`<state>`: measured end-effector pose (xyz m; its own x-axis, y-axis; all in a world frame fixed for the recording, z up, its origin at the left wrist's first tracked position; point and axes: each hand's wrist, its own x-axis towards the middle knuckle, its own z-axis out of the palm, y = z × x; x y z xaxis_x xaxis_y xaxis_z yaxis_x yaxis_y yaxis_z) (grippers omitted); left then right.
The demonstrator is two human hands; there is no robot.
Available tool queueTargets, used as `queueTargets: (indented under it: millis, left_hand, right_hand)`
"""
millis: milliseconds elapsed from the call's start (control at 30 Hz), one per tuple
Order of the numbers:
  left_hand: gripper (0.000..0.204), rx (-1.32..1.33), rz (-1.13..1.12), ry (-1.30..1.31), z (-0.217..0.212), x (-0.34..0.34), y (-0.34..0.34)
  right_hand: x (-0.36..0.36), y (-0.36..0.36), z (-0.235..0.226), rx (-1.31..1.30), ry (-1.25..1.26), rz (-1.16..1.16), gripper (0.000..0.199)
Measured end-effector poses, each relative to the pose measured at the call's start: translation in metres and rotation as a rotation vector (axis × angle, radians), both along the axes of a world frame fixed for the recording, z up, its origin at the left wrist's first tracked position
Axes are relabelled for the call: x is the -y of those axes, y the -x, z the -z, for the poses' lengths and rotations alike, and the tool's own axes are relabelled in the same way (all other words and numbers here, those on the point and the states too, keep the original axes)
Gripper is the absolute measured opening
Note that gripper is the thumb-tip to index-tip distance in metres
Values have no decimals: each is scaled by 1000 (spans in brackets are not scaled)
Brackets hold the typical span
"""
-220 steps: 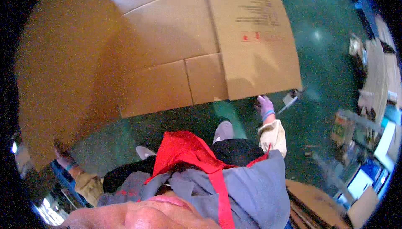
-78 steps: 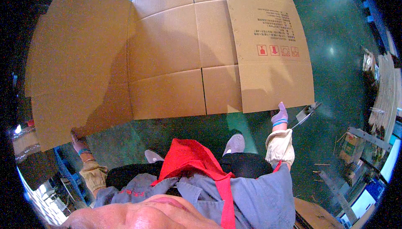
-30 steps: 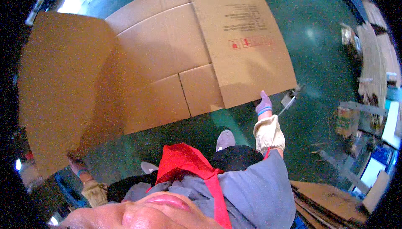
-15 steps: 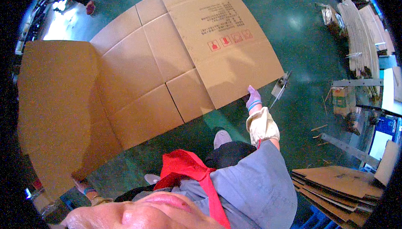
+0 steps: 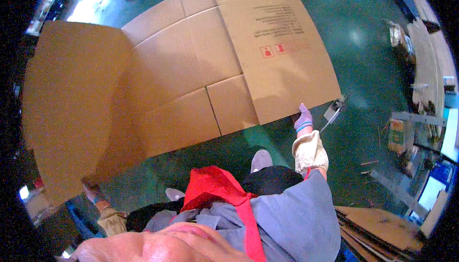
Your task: The person uses a handheld box cutter to slice a large flat cardboard sheet on the floor. They make several cuts along pre-printed lines, then fold the cardboard along the scored lines to separate sections.
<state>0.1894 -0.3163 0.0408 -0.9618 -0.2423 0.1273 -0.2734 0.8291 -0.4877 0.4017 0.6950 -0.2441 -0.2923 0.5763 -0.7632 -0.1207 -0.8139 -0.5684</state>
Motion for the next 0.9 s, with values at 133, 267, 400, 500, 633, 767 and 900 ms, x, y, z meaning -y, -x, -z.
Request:
queueTargets:
  millis: [133, 267, 400, 500, 633, 767, 900]
  left_hand:
    - [50, -435, -91, -1143, 26, -49, 15]
    - [50, -869, -298, -1813, -19, -79, 5]
    - [51, -863, -287, -1886, -7, -90, 10]
    - [49, -724, -103, -1706, -18, -38, -7]
    - [48, -859, -242, -1951, 15, -72, 5]
    - [47, -872, -169, -1702, 0, -85, 2]
    - [46, -675, -5, -1347, -13, -44, -5]
  right_hand:
    - [-45, -40, 25, 124, -166, -25, 29]
    - [-4, -10, 8, 27, -29, -27, 31]
    - [-15, -16, 4, 29, 6, -32, 32]
    - [-1, -2, 11, -14, 14, -12, 31]
    - [-24, -21, 7, 39, 3, -44, 31]
    - [-15, -15, -1, 102, -3, -20, 29]
    - [-6, -9, 11, -4, 32, -59, 29]
